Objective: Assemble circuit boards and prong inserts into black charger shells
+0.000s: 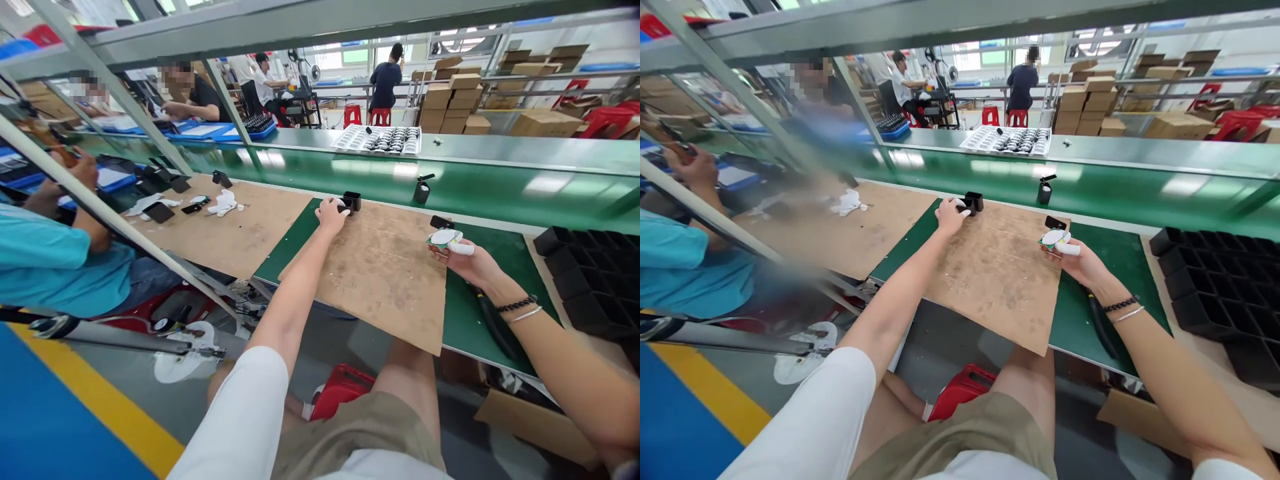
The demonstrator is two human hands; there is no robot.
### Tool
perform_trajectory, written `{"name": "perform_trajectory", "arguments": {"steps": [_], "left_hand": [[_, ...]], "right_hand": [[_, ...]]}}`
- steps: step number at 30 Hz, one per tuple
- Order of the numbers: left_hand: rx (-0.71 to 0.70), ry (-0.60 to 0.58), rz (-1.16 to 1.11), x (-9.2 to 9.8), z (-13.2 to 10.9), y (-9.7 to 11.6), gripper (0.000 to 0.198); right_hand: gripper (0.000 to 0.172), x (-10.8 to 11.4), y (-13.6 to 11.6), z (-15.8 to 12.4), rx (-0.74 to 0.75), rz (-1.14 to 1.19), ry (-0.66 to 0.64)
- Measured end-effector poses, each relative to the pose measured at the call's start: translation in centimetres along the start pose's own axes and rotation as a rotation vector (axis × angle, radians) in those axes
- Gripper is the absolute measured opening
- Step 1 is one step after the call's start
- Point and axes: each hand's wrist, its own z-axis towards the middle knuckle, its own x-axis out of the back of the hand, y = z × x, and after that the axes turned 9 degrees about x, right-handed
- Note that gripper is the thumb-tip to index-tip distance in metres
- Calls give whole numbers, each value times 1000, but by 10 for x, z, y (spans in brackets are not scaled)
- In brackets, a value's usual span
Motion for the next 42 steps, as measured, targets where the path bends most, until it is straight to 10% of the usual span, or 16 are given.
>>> {"name": "perform_trajectory", "arguments": {"steps": [10,15,22,29,42], "left_hand": [[-389,-129,-58,-3,-148,8,15],[-252,-147,81,0,-198,16,23],[-100,-508,-368,-3,-200,-7,108],[-32,-510,-484,-15,-198,-9,67],[-130,-313,-492,-23,-207,11,62]], "right_hand": [[30,-7,5,-6,38,52,-42],[30,-15,4,-11,-56,-1,-68],[36,-31,7,-17,-83,-101,-142],[48,-42,3,-25,-62,-137,-161],[59,-57,4,-50,430,-449,-259]]}}
